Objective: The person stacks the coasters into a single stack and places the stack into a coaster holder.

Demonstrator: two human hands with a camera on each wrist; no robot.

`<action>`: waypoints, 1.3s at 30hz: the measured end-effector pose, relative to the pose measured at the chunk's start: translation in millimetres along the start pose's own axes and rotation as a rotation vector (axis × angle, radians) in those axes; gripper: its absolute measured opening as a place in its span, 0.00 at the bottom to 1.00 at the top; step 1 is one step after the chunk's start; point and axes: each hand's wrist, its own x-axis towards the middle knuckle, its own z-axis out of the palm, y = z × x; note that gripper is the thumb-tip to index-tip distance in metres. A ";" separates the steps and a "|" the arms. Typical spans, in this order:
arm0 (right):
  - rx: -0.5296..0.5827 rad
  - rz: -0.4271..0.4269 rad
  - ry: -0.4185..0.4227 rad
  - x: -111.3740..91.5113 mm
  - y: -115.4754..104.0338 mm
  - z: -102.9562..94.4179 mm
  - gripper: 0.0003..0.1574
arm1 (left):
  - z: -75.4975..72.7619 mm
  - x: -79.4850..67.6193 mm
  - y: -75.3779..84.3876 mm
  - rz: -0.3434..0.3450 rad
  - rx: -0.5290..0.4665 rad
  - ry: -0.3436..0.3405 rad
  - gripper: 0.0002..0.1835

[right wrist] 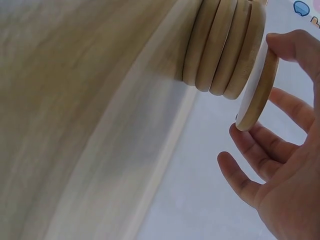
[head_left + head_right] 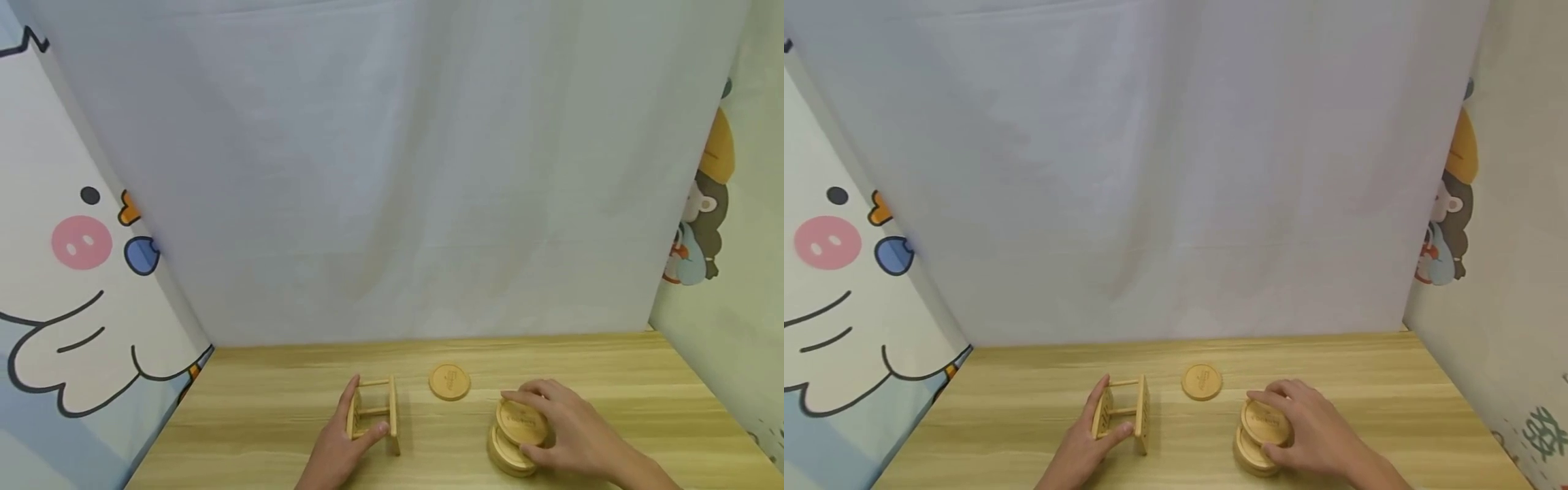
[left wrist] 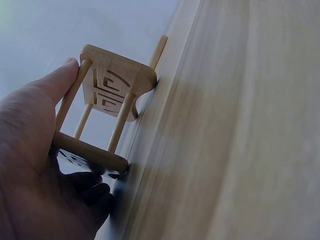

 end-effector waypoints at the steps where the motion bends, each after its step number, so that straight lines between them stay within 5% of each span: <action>1: 0.001 -0.002 0.002 -0.7 -0.1 0.0 0.47 | 0.3 0.3 0.3 0.003 0.000 -0.003 0.56; 28: 0.044 -0.009 -0.042 -8.5 -3.7 2.1 0.45 | 0.1 1.9 1.6 -0.025 -0.008 -0.015 0.57; 39: -0.021 -0.070 0.035 -13.4 -5.7 7.7 0.50 | -0.2 0.6 1.7 -0.011 -0.010 -0.010 0.57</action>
